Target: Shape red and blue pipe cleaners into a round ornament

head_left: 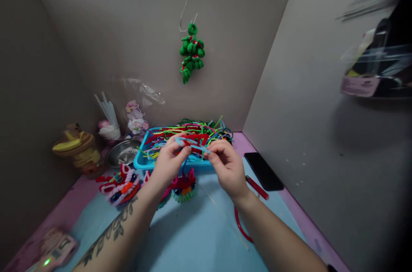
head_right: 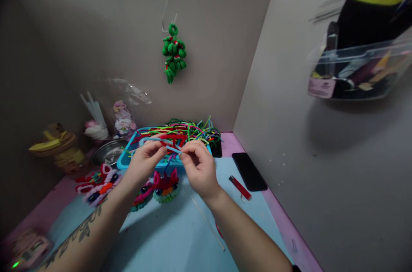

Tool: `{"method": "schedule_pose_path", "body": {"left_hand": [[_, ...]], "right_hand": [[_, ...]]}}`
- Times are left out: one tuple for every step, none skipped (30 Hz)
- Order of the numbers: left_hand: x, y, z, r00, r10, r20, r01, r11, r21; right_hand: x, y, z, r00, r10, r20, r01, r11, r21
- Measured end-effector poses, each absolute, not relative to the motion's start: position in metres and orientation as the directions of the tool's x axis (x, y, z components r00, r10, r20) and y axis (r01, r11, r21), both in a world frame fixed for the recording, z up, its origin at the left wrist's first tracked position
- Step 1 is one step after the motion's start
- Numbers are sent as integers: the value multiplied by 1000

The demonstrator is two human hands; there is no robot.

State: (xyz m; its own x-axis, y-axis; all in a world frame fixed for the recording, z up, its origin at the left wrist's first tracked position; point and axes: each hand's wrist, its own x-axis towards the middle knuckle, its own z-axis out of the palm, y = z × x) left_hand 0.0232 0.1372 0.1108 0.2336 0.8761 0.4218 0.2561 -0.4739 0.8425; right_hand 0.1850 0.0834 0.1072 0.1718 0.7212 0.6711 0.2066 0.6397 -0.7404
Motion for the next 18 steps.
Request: {"method": "schedule_pose_path", "body": {"left_hand": [[23,137,111,251,873,417,218,-471,855],[23,137,112,271,870,412,175,-465,868],[23,136,113,294,867,402,131,-453,882],[24,136,113,316,867,386,89,-432,897],[24,135,113,335,869,365,51,-404,913],[24,135,112,347,874,340,20,-370,929],[25,134,112,354,881,314,-5,-333,943],[25,134,111,356,889,289,-27,-300,954],[26,134,110,357,894,270,-45,-272,961],[26,133,109,357,898,256,-62,-251,966],[27,133,109,360,900,244,-77,-232,970],[28,133,108,361,903,233,-89,-215,973],[28,133,108,359,907,222,-99,-199,975],[29,133,108,353,911,212,-105,-186,977],[29,133,108,345,916,204,-108,-177,978],[29,133,109,337,919,203,-105,-177,979],[30,133,109,327,921,210,-100,-187,977],[30,132,110,314,923,224,-95,-204,974]], "right_hand": [[185,84,106,169,738,654,157,635,-757],[186,86,106,164,751,639,105,631,-769],[186,87,105,157,763,627,55,627,-777],[187,88,105,152,773,616,11,622,-783],[187,89,104,149,781,606,-25,616,-788],[188,91,103,151,789,596,-49,608,-792],[188,92,103,160,794,587,-62,601,-797],[189,94,102,172,798,577,-64,594,-802],[189,96,100,185,803,566,-51,583,-811],[190,97,99,200,807,556,-24,572,-820],[190,99,98,218,808,547,13,558,-830],[190,100,97,233,811,537,53,541,-839],[191,101,96,247,814,526,86,523,-848],[190,101,96,259,820,511,104,502,-858],[190,101,96,272,827,492,104,482,-870],[189,101,97,282,837,470,91,464,-881],[188,101,97,290,845,449,70,449,-891],[187,100,98,301,850,432,49,439,-897]]}}
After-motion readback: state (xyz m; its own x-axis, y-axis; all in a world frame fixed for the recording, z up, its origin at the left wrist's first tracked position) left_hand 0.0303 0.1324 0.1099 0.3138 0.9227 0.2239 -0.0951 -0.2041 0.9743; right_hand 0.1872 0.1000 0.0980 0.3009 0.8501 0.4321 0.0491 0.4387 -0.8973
